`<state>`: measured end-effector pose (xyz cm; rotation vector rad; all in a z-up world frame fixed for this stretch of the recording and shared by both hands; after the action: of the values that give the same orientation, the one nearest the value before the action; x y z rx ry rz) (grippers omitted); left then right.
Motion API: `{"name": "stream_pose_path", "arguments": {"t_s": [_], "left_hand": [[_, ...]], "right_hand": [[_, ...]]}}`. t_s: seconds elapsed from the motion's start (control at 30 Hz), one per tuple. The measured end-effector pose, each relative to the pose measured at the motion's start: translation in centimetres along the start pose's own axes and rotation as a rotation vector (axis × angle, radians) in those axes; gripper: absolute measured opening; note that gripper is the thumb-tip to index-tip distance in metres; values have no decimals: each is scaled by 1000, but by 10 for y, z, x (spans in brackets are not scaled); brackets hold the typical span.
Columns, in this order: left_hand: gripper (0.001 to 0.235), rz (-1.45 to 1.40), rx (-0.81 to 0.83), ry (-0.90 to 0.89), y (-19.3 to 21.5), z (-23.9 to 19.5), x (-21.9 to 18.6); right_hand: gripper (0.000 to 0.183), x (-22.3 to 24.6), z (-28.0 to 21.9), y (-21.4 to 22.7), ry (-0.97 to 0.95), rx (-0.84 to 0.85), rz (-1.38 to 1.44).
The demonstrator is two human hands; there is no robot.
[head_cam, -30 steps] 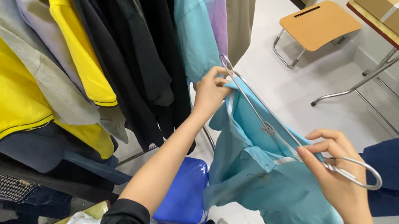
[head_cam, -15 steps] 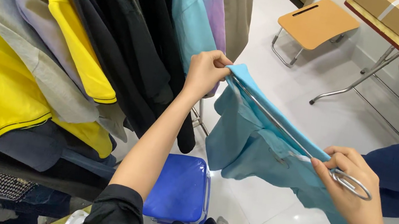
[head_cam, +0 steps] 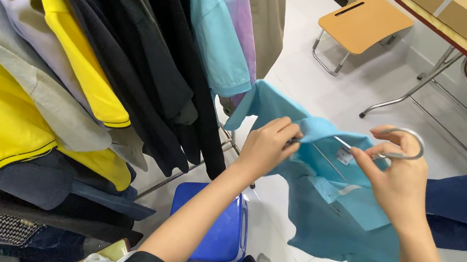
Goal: The person unpacks a light blue shirt from a cardboard box, removes it from a plastic bag, and places it on a hanger among other clothes. They then remove the shirt from the hanger, lay it on a table, and fold it neatly by hand.
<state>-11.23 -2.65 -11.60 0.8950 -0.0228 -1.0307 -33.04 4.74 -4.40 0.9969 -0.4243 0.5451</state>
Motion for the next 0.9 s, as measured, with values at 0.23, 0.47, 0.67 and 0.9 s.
{"name": "stream_pose_path", "arguments": {"t_s": [0.23, 0.47, 0.67, 0.9], "left_hand": [[16, -98, -168, -22, 60, 22, 27], [25, -22, 236, -142, 8, 42, 32], [10, -227, 45, -162, 50, 49, 36], [9, -151, -124, -27, 111, 36, 71]], "right_hand": [[23, 1, 3, 7, 7, -12, 77], [20, 8, 3, 15, 99, 7, 62], [30, -57, 8, 36, -115, 294, 191], [54, -85, -20, 24, -668, 507, 297]]}}
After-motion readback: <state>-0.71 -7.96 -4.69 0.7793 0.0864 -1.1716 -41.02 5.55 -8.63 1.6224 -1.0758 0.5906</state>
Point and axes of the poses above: each hand's wrist, its own z-axis towards the middle knuckle, its own y-axis out of the back of the hand, x = y × z, the point moved 8 cm from there along z, towards the middle knuckle, and after that the axes turned 2 degrees about z, right-handed, at the moved point
